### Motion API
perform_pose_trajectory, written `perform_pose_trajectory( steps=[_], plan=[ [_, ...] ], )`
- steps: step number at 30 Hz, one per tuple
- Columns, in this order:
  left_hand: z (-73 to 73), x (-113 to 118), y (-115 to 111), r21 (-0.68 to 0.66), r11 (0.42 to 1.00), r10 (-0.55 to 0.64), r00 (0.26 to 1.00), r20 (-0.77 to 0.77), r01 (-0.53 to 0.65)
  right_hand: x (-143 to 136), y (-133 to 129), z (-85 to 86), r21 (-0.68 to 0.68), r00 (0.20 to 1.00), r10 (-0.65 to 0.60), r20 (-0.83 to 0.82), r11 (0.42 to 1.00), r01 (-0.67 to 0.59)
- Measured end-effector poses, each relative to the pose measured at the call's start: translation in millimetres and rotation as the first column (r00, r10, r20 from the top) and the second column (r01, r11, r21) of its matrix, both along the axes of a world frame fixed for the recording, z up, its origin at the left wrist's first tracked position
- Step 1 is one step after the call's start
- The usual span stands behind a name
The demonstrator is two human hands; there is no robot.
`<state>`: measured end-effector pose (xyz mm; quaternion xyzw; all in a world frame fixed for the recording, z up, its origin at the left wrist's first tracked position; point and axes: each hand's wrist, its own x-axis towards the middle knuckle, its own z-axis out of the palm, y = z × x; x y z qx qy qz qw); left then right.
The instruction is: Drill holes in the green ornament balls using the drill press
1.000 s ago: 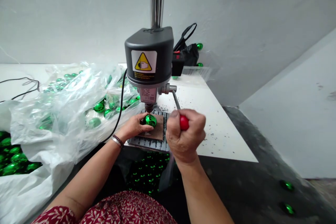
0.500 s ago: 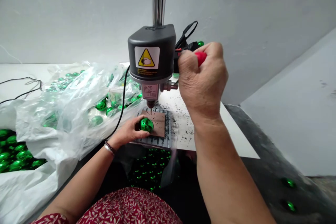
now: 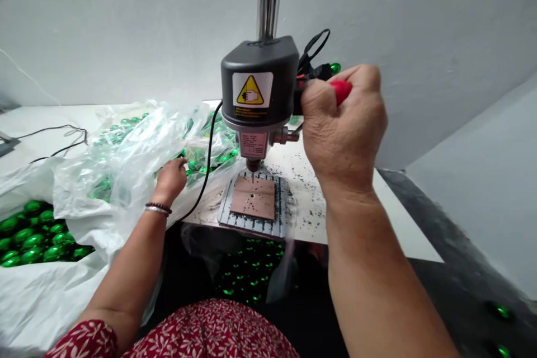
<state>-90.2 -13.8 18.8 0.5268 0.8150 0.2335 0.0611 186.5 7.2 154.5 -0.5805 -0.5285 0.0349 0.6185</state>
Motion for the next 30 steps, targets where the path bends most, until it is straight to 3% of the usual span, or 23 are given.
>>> perform_pose_trajectory(
  steps=[3, 6, 10, 11, 13, 15, 18, 22, 24, 26, 30],
  plan=[
    [-11.2, -9.3, 11.1, -0.316, 0.949, -0.004, 0.999, -0.035, -0.007, -0.6, -0.2, 0.3, 0.021, 1.0, 0.023, -0.021, 1.0, -0.023],
    [-21.1, -2.9, 8.6, -0.395, 0.916, -0.062, 0.998, 0.015, 0.063, 0.4, 0.5, -0.6, 0.025, 0.999, 0.03, -0.017, 0.999, -0.03],
    [-14.2, 8.4, -6.4, -0.119, 0.992, 0.056, 0.996, 0.074, -0.047, 4.3, 2.9, -5.5, 0.069, 0.998, 0.038, 0.048, 0.997, -0.041],
    [-9.3, 10.4, -11.4, -0.027, 0.999, 0.046, 0.992, 0.121, -0.044, 5.4, 3.6, -7.1, 0.085, 0.997, 0.043, 0.061, 0.995, -0.048],
    [0.8, 14.8, -21.9, 0.128, 0.99, -0.085, 0.962, 0.26, 0.053, 6.7, 4.7, -9.3, 0.106, 0.996, 0.055, 0.074, 0.992, -0.063],
    [7.3, 21.5, -32.0, 0.218, 0.955, -0.28, 0.851, 0.445, 0.2, 6.5, 4.6, -9.3, 0.106, 0.996, 0.065, 0.067, 0.992, -0.072],
    [6.3, 37.9, -42.4, 0.241, 0.899, -0.419, 0.563, 0.713, 0.365, 4.0, 2.2, -5.4, 0.076, 0.997, 0.08, 0.016, 0.994, -0.081],
    [-5.4, 63.8, -43.3, 0.204, 0.905, -0.299, 0.215, 0.93, 0.373, 1.2, -0.6, -0.6, 0.017, 0.991, 0.122, -0.045, 0.992, -0.122],
    [-10.1, 73.8, -39.5, 0.147, 0.924, -0.192, 0.097, 0.977, 0.353, 1.3, -0.8, -0.5, 0.027, 0.988, 0.147, -0.056, 0.989, -0.146],
    [-13.3, 80.7, -34.6, 0.083, 0.936, -0.113, 0.069, 0.991, 0.342, 1.9, -0.8, -1.2, 0.042, 0.984, 0.165, -0.064, 0.986, -0.163],
    [-18.0, 87.4, -25.9, 0.017, 0.947, -0.068, 0.146, 0.987, 0.321, 2.7, -1.9, -1.1, 0.011, 0.984, 0.166, -0.067, 0.986, -0.166]
  ],
)
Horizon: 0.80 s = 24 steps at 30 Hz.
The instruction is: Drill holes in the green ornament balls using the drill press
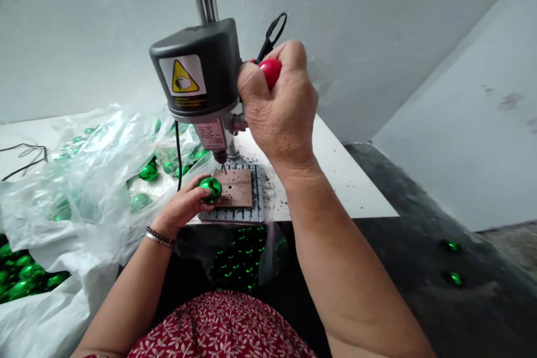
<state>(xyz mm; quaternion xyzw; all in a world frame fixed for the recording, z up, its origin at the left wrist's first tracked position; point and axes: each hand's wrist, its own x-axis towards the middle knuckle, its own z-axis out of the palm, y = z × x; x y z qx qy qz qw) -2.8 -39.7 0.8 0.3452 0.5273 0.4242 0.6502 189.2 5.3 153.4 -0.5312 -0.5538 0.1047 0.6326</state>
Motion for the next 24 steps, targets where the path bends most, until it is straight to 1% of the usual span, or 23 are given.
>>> perform_pose_trajectory(
  steps=[2, 4, 5, 6, 8, 9, 11, 13, 14, 16, 19, 24],
  plan=[
    [-2.6, 1.0, 3.6, 0.003, 1.0, -0.01, 1.0, 0.009, 0.01, 0.3, -0.8, 0.9, -0.009, 1.0, 0.006, 0.007, 1.0, -0.006],
    [-5.5, 1.4, 7.6, 0.032, 0.999, -0.009, 1.0, 0.022, 0.008, 0.7, -1.6, 1.7, -0.001, 1.0, 0.015, 0.015, 1.0, -0.015],
    [-7.0, 1.6, 9.9, 0.053, 0.999, -0.002, 1.0, 0.006, 0.002, 0.9, -2.0, 1.9, 0.006, 1.0, 0.021, 0.018, 1.0, -0.022],
    [-8.7, 1.9, 12.3, 0.081, 0.997, 0.009, 0.999, -0.039, -0.006, 1.1, -2.3, 2.0, 0.012, 1.0, 0.025, 0.019, 1.0, -0.025],
    [-12.4, 3.1, 17.5, 0.174, 0.985, 0.047, 0.977, -0.206, -0.011, 1.3, -2.6, 1.7, 0.013, 0.999, 0.03, 0.021, 0.999, -0.03],
    [-14.5, 4.0, 20.0, 0.237, 0.972, 0.077, 0.947, -0.311, -0.002, 1.5, -2.5, 1.5, 0.013, 0.999, 0.035, 0.022, 0.999, -0.036],
    [-19.1, 6.2, 24.2, 0.363, 0.931, 0.159, 0.855, -0.493, 0.035, 1.6, -2.3, 1.1, 0.013, 0.999, 0.04, 0.018, 0.999, -0.041],
    [-24.1, 8.8, 26.7, 0.426, 0.902, 0.214, 0.778, -0.59, 0.075, 1.7, -2.2, 1.1, 0.013, 0.999, 0.05, 0.007, 0.999, -0.05],
    [-26.4, 10.1, 27.2, 0.43, 0.898, 0.219, 0.758, -0.614, 0.09, 1.8, -2.2, 1.2, 0.014, 0.998, 0.055, 0.0, 0.998, -0.055],
    [-30.2, 12.7, 27.3, 0.419, 0.902, 0.207, 0.746, -0.633, 0.105, 1.9, -2.5, 1.4, 0.019, 0.997, 0.072, -0.009, 0.997, -0.072],
    [-31.4, 17.0, 26.2, 0.397, 0.908, 0.19, 0.716, -0.672, 0.132, 2.5, -2.7, 1.0, 0.03, 0.995, 0.102, -0.011, 0.994, -0.101],
    [-25.5, 26.4, 24.8, 0.384, 0.898, 0.189, 0.598, -0.779, 0.217, 4.1, -1.5, 0.0, 0.04, 0.994, 0.113, -0.005, 0.993, -0.112]
  ],
)
